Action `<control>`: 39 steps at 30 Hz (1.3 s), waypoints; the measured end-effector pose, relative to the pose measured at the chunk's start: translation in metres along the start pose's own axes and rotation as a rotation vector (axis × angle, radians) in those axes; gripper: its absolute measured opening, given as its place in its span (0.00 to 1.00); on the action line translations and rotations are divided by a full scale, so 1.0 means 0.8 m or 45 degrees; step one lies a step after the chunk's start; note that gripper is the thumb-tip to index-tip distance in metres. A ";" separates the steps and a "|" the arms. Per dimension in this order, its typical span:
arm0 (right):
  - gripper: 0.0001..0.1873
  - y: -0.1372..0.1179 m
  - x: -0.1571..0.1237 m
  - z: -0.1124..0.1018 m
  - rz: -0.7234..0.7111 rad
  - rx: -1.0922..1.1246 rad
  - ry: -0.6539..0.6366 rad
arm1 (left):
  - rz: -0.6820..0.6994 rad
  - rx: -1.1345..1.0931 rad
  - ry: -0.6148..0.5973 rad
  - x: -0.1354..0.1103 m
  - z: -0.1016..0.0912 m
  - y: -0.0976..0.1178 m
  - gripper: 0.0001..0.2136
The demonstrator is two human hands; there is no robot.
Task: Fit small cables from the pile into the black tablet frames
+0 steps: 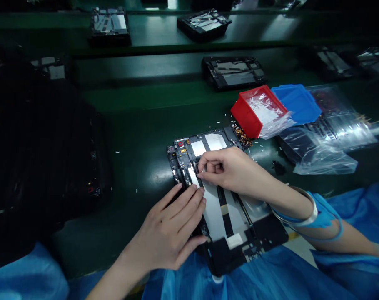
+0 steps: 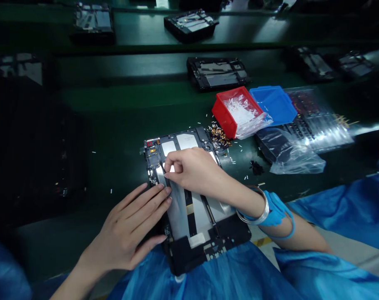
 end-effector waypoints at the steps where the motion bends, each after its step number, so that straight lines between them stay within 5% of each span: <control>1: 0.05 0.001 0.001 0.000 0.013 0.003 -0.003 | -0.007 -0.007 0.001 0.000 0.000 -0.001 0.20; 15: 0.03 0.001 0.001 0.001 0.044 -0.020 0.023 | -0.018 0.010 -0.006 0.004 -0.001 0.001 0.21; 22: 0.06 -0.011 -0.030 -0.047 -0.243 0.097 0.476 | -0.167 0.191 0.101 0.030 0.000 -0.024 0.17; 27: 0.12 0.053 -0.089 -0.071 -0.019 -0.377 0.739 | -0.564 0.019 0.377 -0.002 -0.007 -0.020 0.22; 32: 0.24 0.108 -0.123 -0.032 0.206 -0.470 0.475 | -0.856 -0.153 0.262 -0.048 0.026 0.023 0.24; 35: 0.27 0.096 -0.124 -0.028 0.184 -0.149 0.440 | -0.900 -0.216 0.268 -0.059 0.019 0.036 0.27; 39: 0.30 0.073 -0.093 -0.039 -0.040 0.572 0.250 | -0.873 -0.332 0.221 -0.045 -0.011 0.012 0.27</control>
Point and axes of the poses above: each hand's wrist, its own x-axis towards the middle knuckle, its own z-axis out of the palm, y = z × x, the point moved 7 cm from there along x, towards the middle knuckle, and after that the axes turned 3 degrees about z, right-handed, at the moved point
